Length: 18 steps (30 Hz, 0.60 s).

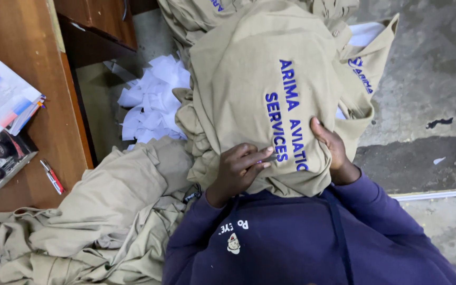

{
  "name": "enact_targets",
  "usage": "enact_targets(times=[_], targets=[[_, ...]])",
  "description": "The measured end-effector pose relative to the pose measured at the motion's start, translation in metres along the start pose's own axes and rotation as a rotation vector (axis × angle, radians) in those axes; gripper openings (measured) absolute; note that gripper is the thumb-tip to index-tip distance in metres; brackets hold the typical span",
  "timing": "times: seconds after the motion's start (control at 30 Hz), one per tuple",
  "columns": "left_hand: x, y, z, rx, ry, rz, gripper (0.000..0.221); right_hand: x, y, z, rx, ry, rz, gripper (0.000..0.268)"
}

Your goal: Inspecting, marking, and folding tan garments with printed logos

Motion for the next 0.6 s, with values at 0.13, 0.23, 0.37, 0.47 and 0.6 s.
enact_targets(times=[0.13,0.23,0.37,0.47,0.6], targets=[[0.001,0.004,0.008,0.028,0.062,-0.032,0.021,-0.006,0.008,-0.006,-0.007,-0.034,0.041,0.06],[-0.002,0.006,0.014,0.043,0.051,-0.045,0.019,-0.037,0.027,0.003,-0.068,-0.122,0.017,0.06],[-0.03,0.039,0.023,-0.271,-0.261,0.017,0.059,0.02,-0.011,-0.006,-0.185,-0.573,-0.024,0.045],[-0.024,0.059,0.053,-0.283,-0.111,-0.079,0.092,0.08,-0.052,-0.015,-0.433,-0.981,-0.249,0.051],[-0.025,0.072,0.047,-0.292,0.232,0.018,0.063,0.123,-0.067,-0.02,-0.573,-1.102,-0.609,0.068]])
Point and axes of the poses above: each hand's wrist, its own y-axis towards the middle knuckle, its own x-axis out of the palm, z = x × y, the point moved 7 cm from there along y, towards the middle knuckle, and after that the axes turned 9 degrees about z, right-handed, at the moved point
